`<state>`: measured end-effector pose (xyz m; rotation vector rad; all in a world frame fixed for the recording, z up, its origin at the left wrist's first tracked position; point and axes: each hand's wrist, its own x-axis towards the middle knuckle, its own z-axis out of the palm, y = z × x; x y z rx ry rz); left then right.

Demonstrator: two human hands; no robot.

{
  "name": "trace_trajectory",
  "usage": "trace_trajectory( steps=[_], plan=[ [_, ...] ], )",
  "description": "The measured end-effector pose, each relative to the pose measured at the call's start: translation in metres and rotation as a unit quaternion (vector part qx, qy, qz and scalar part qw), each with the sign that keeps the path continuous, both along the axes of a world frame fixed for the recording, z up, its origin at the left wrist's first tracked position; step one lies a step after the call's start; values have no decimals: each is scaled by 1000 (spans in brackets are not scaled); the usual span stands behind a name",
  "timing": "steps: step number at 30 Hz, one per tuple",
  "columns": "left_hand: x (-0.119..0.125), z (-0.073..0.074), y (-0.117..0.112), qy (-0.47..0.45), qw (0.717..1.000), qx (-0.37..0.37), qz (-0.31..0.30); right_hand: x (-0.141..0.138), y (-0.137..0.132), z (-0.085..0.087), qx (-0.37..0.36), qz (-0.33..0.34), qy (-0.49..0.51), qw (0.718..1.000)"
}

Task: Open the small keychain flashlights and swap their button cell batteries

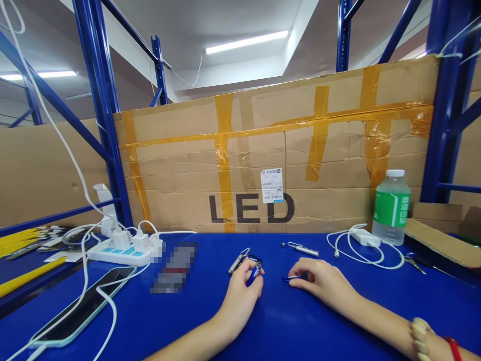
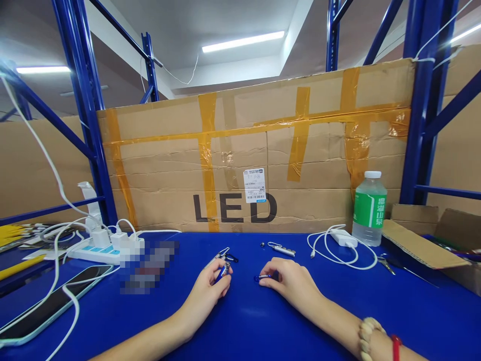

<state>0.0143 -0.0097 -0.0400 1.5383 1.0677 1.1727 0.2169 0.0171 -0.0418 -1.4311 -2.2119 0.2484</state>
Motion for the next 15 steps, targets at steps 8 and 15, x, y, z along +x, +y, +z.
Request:
trace_trajectory(
  steps=[8,15],
  plan=[
    [0,-3,1,1,1000,11,4,-4,-4,1,9,-17,-28,999],
    [1,0,0,-16,1000,5,3,-8,-8,0,26,-10,-40,999]
  ],
)
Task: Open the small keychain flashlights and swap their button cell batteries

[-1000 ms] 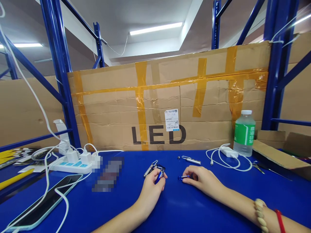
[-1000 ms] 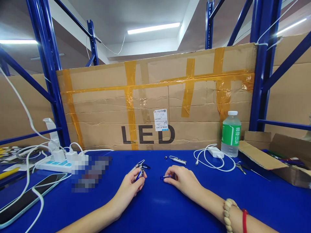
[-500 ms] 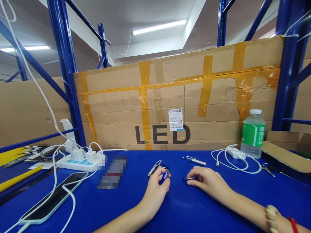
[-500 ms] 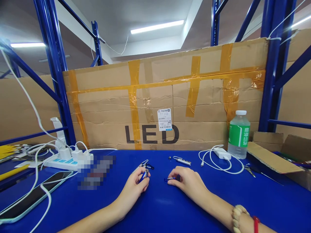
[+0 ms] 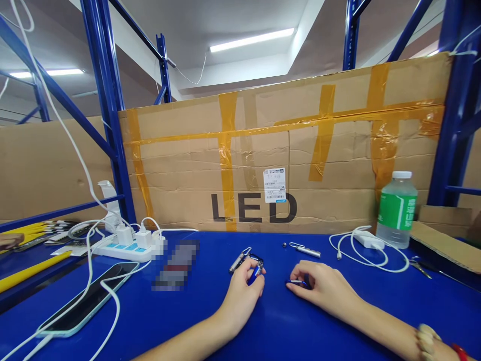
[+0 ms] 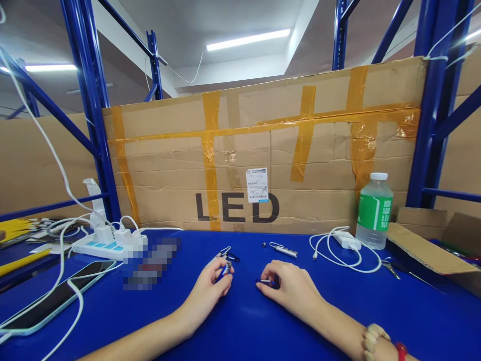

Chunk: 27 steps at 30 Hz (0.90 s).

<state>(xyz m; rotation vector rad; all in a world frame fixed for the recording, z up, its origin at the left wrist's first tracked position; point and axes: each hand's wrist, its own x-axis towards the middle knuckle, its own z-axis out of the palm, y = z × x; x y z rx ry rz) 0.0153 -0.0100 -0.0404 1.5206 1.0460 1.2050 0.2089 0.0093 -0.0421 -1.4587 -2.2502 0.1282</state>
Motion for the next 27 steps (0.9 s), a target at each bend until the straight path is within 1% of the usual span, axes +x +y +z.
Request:
trace_trajectory(
  steps=[8,13,16,19,22,24,27],
  plan=[
    [-1,-2,1,-5,1000,0,0,-1,-3,1,-2,39,8,999],
    [0,-1,1,9,1000,1,2,-1,-3,2,2,39,0,999],
    [-1,1,-1,19,999,-24,13,-3,-5,2,1,37,13,999],
    [-2,2,-1,33,998,-52,18,-5,-6,2,13,41,57,997],
    [-3,-1,1,47,998,-38,16,-8,-7,1,22,54,128,990],
    [-3,-4,2,58,998,-25,12,-11,-8,1,-1,70,185,980],
    [-2,-7,1,64,998,-2,-4,-14,-10,2,-73,85,274,955]
  ],
)
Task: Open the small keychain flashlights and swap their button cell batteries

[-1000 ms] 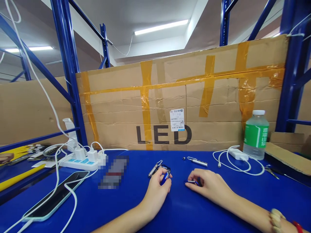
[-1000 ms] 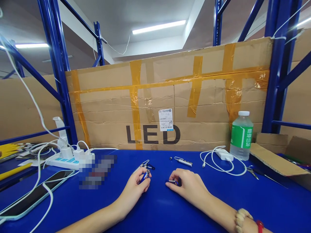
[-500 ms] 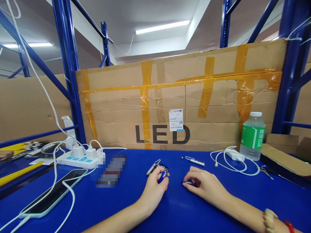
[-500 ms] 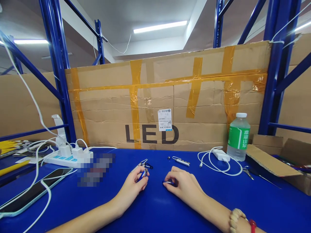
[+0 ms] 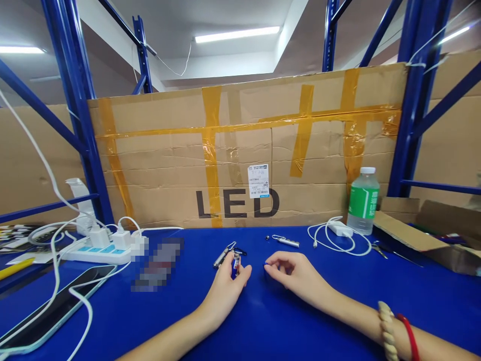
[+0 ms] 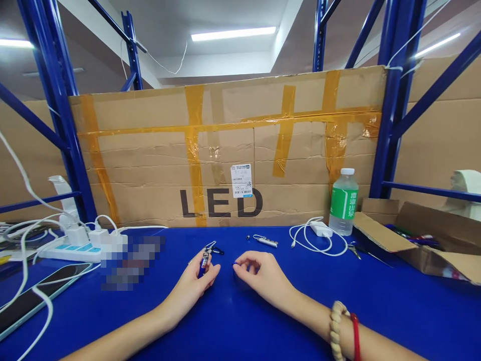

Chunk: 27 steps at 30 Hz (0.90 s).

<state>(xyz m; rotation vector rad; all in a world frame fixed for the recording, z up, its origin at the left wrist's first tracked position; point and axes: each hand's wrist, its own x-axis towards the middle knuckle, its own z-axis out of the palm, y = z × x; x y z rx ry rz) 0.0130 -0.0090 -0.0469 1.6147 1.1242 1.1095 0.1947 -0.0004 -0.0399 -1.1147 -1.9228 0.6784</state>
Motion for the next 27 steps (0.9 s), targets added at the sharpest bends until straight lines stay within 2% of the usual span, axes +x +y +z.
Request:
trace_trajectory(
  steps=[4,8,13,17,20,23,25,27],
  plan=[
    [1,4,-6,29,999,11,-40,-5,-5,2,-104,46,110,987],
    [1,8,-11,69,995,33,-64,-11,-10,2,-160,93,172,968],
    [2,8,-11,55,993,33,-100,-14,-12,1,-228,82,200,949],
    [2,7,-10,57,992,39,-103,-12,-10,1,-262,90,220,935],
    [2,4,-7,36,992,31,-120,-12,-9,0,-260,97,200,940],
    [2,1,-4,14,990,23,-138,-12,-12,-2,-236,89,113,961],
    [2,0,-3,11,989,29,-142,-11,-14,-3,-172,79,31,982],
    [2,1,-3,7,989,32,-144,-10,-16,-4,-66,72,-37,994]
  ],
)
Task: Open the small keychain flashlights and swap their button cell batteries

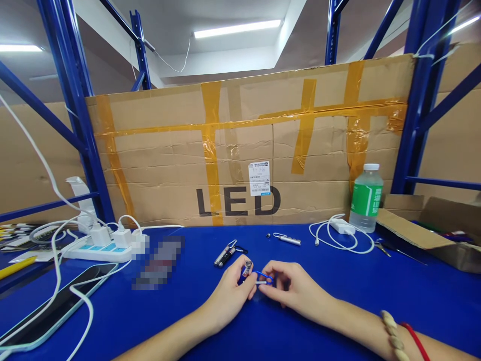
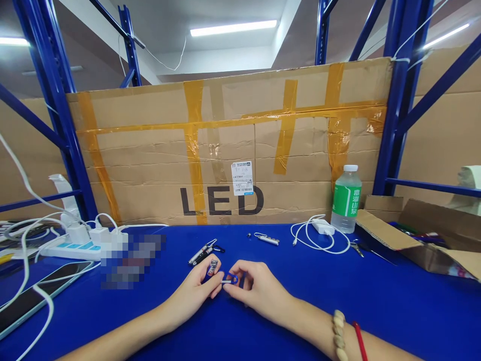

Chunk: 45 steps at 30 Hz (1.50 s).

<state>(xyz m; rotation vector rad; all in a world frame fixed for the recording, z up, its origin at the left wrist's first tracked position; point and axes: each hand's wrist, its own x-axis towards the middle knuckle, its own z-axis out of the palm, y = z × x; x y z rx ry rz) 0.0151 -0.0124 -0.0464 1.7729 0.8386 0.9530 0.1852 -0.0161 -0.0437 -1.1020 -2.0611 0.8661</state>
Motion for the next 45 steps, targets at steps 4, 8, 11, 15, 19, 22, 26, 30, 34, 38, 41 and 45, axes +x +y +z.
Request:
trace_trajectory(
  steps=[4,8,11,15,19,22,26,30,34,38,41,45],
  plan=[
    [0,2,0,-16,1000,-13,-2,6,-1,0,170,2,-56,984],
    [0,3,-1,-17,1000,-22,-6,10,-1,4,249,20,-119,961],
    [0,4,-2,-2,1000,-22,-15,11,-2,8,306,23,-200,931],
    [0,5,-3,7,999,-20,-29,10,-4,9,321,22,-255,912],
    [-2,5,-2,12,999,-22,-43,10,-5,9,272,51,-225,934],
    [-3,5,-4,31,999,-12,-43,10,-4,9,262,71,-225,936],
    [-2,6,-7,66,998,5,-23,10,-4,11,286,76,-256,920],
    [-1,5,-8,82,996,33,6,9,-5,11,283,64,-256,922],
    [-1,4,-8,92,994,55,32,9,-5,11,272,51,-256,926],
    [-1,5,-9,118,988,64,80,9,-5,11,280,50,-270,920],
    [-1,5,-10,139,981,69,120,9,-6,10,290,46,-280,914],
    [-1,5,-10,158,978,76,112,9,-7,9,291,47,-275,915]
  ],
)
